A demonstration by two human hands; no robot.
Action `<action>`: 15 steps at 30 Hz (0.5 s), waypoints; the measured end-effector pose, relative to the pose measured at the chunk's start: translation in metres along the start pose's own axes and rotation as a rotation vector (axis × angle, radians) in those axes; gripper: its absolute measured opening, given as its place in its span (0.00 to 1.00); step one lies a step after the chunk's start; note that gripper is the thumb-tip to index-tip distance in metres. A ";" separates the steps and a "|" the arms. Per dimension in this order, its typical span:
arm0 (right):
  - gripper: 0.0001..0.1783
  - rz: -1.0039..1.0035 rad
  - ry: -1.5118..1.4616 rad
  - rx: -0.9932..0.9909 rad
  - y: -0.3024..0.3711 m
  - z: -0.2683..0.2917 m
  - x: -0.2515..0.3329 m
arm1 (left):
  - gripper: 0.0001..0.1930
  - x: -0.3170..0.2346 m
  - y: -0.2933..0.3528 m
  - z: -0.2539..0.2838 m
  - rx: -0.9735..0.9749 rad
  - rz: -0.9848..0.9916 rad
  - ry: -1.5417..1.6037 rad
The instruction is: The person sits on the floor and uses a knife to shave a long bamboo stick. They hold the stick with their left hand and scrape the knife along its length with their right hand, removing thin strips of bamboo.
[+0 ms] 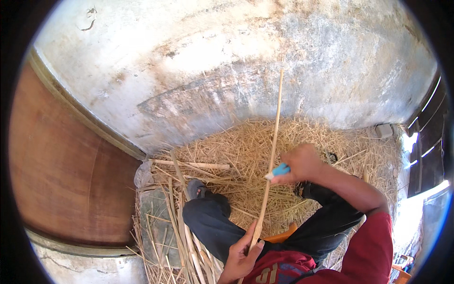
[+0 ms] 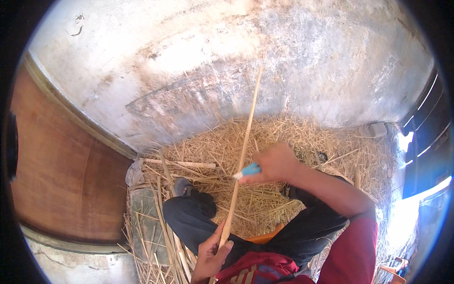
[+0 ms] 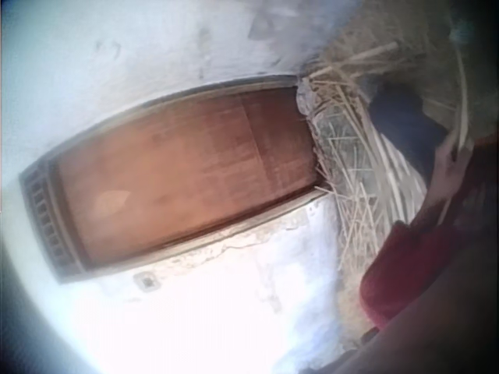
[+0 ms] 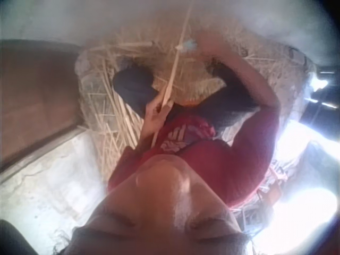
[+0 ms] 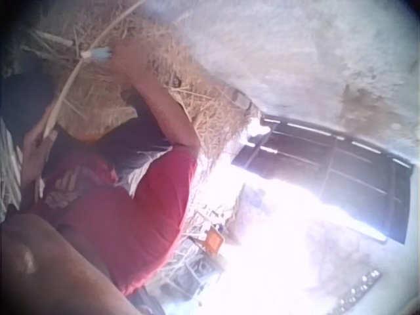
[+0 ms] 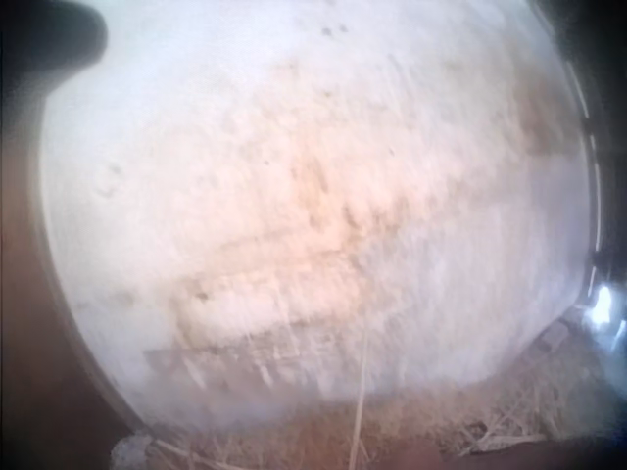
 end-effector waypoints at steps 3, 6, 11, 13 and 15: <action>0.41 0.003 0.064 -0.213 -0.014 -0.019 -0.026 | 0.29 0.007 -0.009 -0.001 -0.013 -0.172 -0.094; 0.42 -0.722 -0.048 -0.014 -0.046 0.001 -0.118 | 0.26 0.015 0.003 -0.004 0.050 -0.124 -0.133; 0.45 -0.355 -0.010 0.011 -0.011 -0.025 -0.058 | 0.29 0.002 -0.002 -0.003 -0.023 0.306 -0.173; 0.45 -0.139 -0.119 0.143 0.000 -0.019 0.005 | 0.29 0.001 -0.008 -0.002 -0.076 0.180 -0.067; 0.45 -0.029 -0.035 0.122 -0.004 -0.004 0.006 | 0.29 0.004 -0.005 0.002 -0.073 -0.073 -0.123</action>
Point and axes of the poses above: each hand's wrist, its own y-axis away from the middle knuckle, its own z-axis out of the back of the hand, x = y × z, the point moved 2 cm from there along -y, towards the middle knuckle
